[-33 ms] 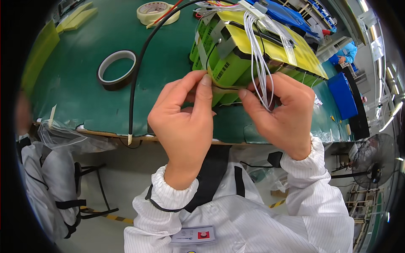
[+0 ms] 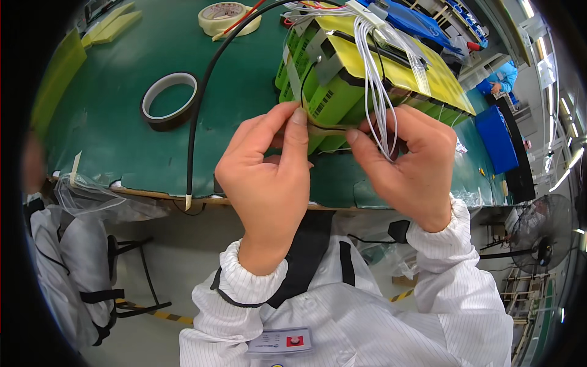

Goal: The person assembles a battery pack by arranging green cylindrical cells, routing white sensor wires, and securing them with tape. They handle red and black power leads and a small circuit board, organizing the wiring and taping connections on a green workbench.

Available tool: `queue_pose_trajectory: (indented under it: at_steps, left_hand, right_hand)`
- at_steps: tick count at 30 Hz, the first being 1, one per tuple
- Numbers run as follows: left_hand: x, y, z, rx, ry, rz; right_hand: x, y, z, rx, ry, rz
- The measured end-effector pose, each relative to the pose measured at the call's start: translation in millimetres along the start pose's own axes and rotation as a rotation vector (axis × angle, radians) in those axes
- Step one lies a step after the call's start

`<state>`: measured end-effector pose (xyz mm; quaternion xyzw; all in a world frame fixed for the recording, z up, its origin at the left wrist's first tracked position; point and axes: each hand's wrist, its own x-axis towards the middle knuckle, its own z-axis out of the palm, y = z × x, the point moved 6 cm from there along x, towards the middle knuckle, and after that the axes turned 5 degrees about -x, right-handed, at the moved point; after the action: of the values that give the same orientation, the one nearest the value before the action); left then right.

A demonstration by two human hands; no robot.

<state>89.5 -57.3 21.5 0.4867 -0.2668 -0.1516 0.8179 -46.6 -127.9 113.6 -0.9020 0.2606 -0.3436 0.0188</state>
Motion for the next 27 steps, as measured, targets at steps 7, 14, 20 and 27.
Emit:
queue_pose_trajectory:
  at_steps: [7, 14, 20, 27]
  left_hand:
    - [3, 1, -2, 0.060, -0.023, 0.018]
    - [20, -4, -3, -0.150, -0.170, -0.317]
    - [22, -11, 1, -0.291, -0.238, -0.495]
    - [7, -8, 5, -0.185, -0.152, -0.242]
  right_hand:
    - [2, -2, -2, -0.008, -0.037, -0.027]
    - [3, 0, 0, -0.003, -0.050, -0.002]
    - [3, 1, 0, 0.020, -0.025, 0.010]
    - [1, 2, 1, 0.037, -0.026, 0.014]
